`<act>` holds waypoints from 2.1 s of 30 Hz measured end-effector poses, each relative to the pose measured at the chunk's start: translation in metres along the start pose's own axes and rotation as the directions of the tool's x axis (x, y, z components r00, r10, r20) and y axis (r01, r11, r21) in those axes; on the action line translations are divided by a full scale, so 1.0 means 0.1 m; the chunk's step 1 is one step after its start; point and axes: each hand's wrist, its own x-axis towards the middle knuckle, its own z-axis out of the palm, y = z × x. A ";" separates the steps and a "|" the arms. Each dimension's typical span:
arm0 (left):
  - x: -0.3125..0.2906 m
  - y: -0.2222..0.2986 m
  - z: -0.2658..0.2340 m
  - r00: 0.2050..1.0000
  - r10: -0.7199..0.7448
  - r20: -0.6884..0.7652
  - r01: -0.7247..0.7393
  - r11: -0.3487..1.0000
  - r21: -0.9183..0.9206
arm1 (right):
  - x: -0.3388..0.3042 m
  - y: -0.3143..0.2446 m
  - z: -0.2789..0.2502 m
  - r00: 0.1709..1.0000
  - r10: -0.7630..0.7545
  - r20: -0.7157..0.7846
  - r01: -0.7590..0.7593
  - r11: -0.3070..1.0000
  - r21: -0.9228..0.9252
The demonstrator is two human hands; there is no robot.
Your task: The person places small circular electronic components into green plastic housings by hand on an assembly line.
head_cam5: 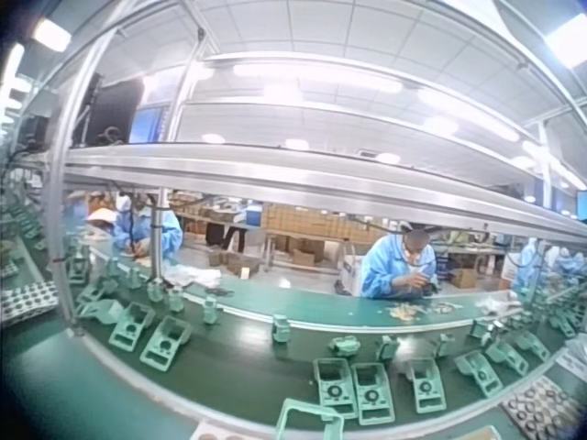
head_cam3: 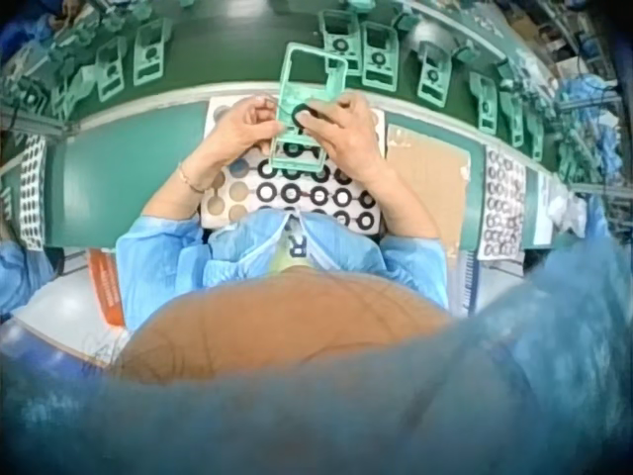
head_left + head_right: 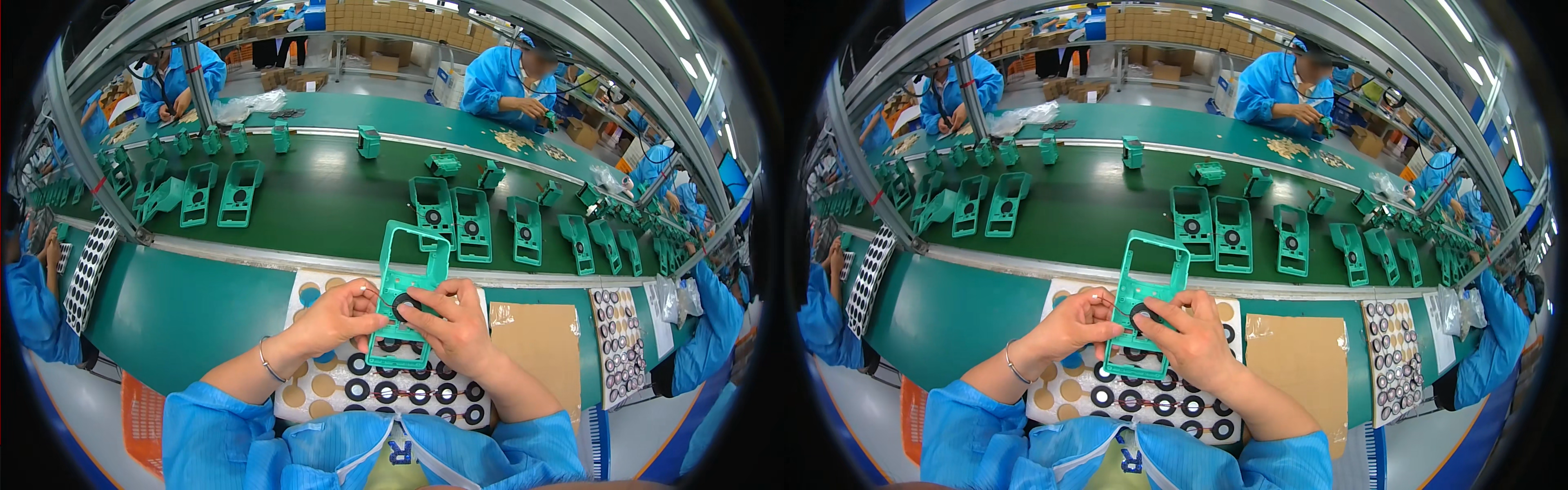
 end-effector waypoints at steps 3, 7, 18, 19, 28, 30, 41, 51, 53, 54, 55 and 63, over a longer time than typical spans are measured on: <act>0.00 -0.02 0.00 0.999 0.033 0.003 -0.033 0.999 0.005 | 0.00 -0.01 0.00 1.000 -0.016 0.004 0.016 0.999 -0.041; -0.04 0.06 0.02 1.000 0.018 0.013 -0.018 1.000 0.011 | -0.02 -0.02 0.06 0.999 -0.036 -0.008 0.035 0.998 -0.056; -0.07 -0.01 -0.03 0.995 0.104 0.013 -0.104 0.991 0.087 | -0.04 0.03 0.02 0.882 0.374 -0.286 -0.282 0.906 0.314; -0.08 -0.02 -0.02 0.995 0.101 0.014 -0.102 0.991 0.088 | -0.03 0.04 0.00 0.820 0.545 -0.172 -0.414 0.774 0.479; -0.16 -0.10 0.07 0.978 0.205 0.024 -0.203 0.931 0.302 | 0.01 0.03 0.19 0.636 0.489 0.596 -0.663 -0.048 0.747; -0.20 -0.07 0.12 0.976 0.215 0.029 -0.201 0.844 0.496 | -0.03 0.07 0.24 0.680 0.451 0.578 -0.642 -0.013 0.766; 0.33 0.18 -0.39 0.988 0.130 -0.081 -0.106 0.961 0.254 | 0.06 0.30 0.27 0.673 0.606 0.424 -0.647 0.204 0.734; 1.17 0.20 -1.72 0.842 -0.023 -0.539 0.296 0.856 0.424 | 0.06 0.22 0.21 0.851 0.335 0.405 -0.432 0.885 0.174; 1.12 0.17 -1.64 0.757 0.357 -0.547 0.340 0.500 0.796 | 0.06 0.20 0.22 0.877 0.334 0.345 -0.400 0.905 0.141; 1.09 0.16 -1.50 0.671 0.664 -0.329 0.435 0.006 0.900 | 0.07 0.21 0.20 0.876 0.339 0.344 -0.405 0.904 0.140; 1.05 0.22 -1.24 0.686 0.673 -0.279 0.310 0.076 0.948 | 0.06 0.22 0.16 0.878 0.372 0.300 -0.425 0.896 0.131; 0.12 -0.09 -0.20 0.857 0.321 0.404 -0.338 -0.242 0.909 | 0.19 0.12 0.16 0.914 0.389 0.118 -0.404 0.901 0.156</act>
